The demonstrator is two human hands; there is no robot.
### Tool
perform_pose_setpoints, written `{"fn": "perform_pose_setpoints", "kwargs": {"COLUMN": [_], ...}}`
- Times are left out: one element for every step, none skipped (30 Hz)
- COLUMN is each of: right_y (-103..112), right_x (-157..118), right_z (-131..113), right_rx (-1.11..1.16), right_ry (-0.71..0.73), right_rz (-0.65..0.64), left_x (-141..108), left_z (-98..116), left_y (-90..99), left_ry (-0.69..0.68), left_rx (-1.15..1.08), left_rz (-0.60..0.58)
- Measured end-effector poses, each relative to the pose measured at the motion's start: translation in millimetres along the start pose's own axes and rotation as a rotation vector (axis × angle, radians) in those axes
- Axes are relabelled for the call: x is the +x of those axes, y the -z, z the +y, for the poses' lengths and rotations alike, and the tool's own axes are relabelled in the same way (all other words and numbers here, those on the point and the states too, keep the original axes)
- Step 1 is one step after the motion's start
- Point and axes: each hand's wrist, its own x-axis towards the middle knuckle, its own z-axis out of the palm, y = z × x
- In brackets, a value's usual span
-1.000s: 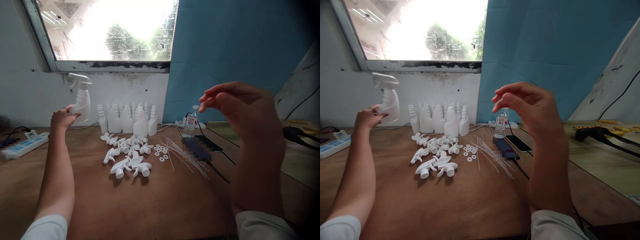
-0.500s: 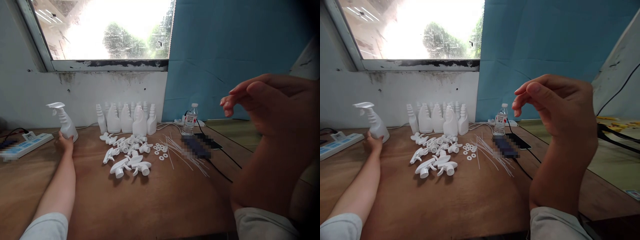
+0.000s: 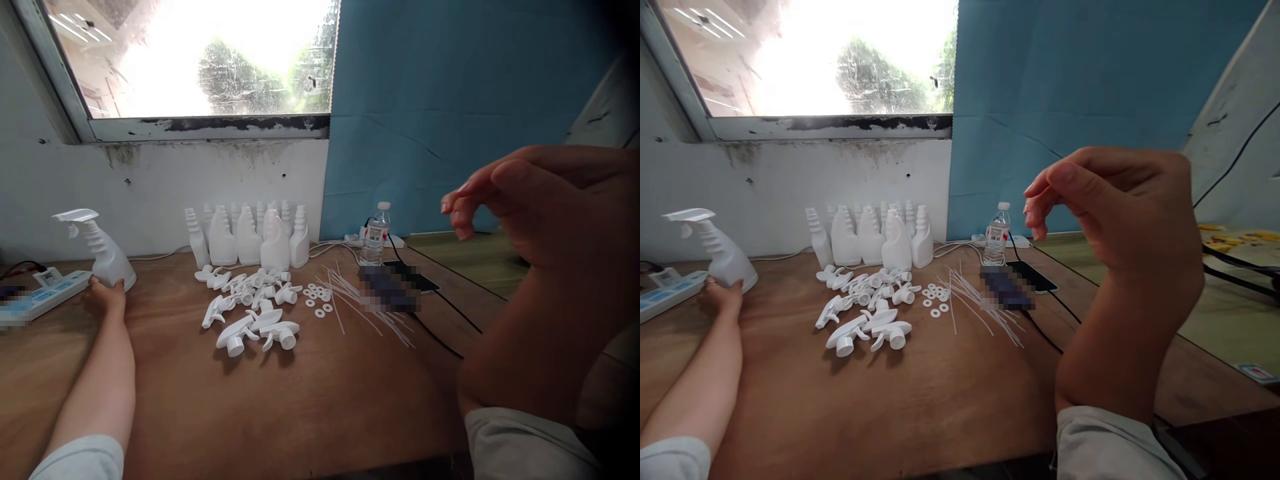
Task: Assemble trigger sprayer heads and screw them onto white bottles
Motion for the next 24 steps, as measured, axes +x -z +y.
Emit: {"fn": "perform_pose_setpoints", "kwargs": {"right_y": [0, 0, 0, 0, 0, 0, 0, 0, 0, 1, 1, 1, 1, 1, 0, 0, -2, -5, -9, -14, -21, -29, -38, -48], "right_x": [0, -1, -1, -1, -1, -1, -1, -1, -1, -1, -2, -2, -2, -2, -2, -1, 0, 2, 2, 2, 0, -4, -11, -21], "right_z": [0, 0, 0, 0, -1, -1, -1, 0, 0, 0, 0, 0, -1, -2, -3, -3, -2, 1, 5, 12, 21, 32, 45, 59], "right_rx": [-0.004, -0.009, -0.017, -0.028, -0.039, -0.050, -0.055, -0.056, -0.056, -0.054, -0.049, -0.045, -0.048, -0.057, -0.070, -0.087, -0.103, -0.117, -0.121, -0.122, -0.128, -0.139, -0.163, -0.204], "right_ry": [0.000, -0.001, -0.002, -0.004, -0.004, -0.005, -0.005, -0.005, -0.001, 0.002, 0.005, 0.006, 0.008, 0.001, -0.010, -0.029, -0.053, -0.086, -0.125, -0.171, -0.219, -0.259, -0.309, -0.325], "right_rz": [0.001, 0.004, 0.011, 0.015, 0.016, 0.019, 0.016, 0.015, 0.017, 0.023, 0.028, 0.030, 0.030, 0.032, 0.023, -0.001, -0.042, -0.111, -0.203, -0.312, -0.435, -0.535, -0.648, -0.734], "left_x": [0, 0, 1, 1, 1, 1, 1, 1, 0, -1, -3, -5, -7, -10, -14, -18, -23, -29, -37, -46, -58, -71, -85, -101], "left_z": [-1, -2, -2, -2, -2, -2, -3, -3, -4, -5, -6, -6, -5, -4, -2, 1, 5, 10, 15, 20, 25, 29, 33, 36], "left_y": [-0.7, -1.7, -2.9, -4.1, -5.1, -5.8, -6.0, -5.8, -5.0, -3.9, -2.5, -1.0, 0.4, 1.6, 2.5, 2.9, 3.0, 2.7, 2.2, 1.9, 2.0, 2.8, 4.6, 7.4], "left_ry": [-0.002, -0.004, -0.006, -0.008, -0.009, -0.009, -0.010, -0.016, -0.025, -0.037, -0.053, -0.072, -0.095, -0.122, -0.158, -0.206, -0.270, -0.348, -0.441, -0.548, -0.662, -0.774, -0.877, -0.967], "left_rx": [-0.013, -0.027, -0.044, -0.062, -0.081, -0.101, -0.122, -0.145, -0.170, -0.195, -0.219, -0.241, -0.261, -0.278, -0.292, -0.302, -0.307, -0.309, -0.308, -0.307, -0.306, -0.309, -0.312, -0.322], "left_rz": [0.003, 0.006, 0.010, 0.012, 0.013, 0.014, 0.012, 0.010, 0.011, 0.019, 0.038, 0.066, 0.105, 0.146, 0.180, 0.199, 0.198, 0.178, 0.142, 0.092, 0.036, -0.021, -0.078, -0.123]}}
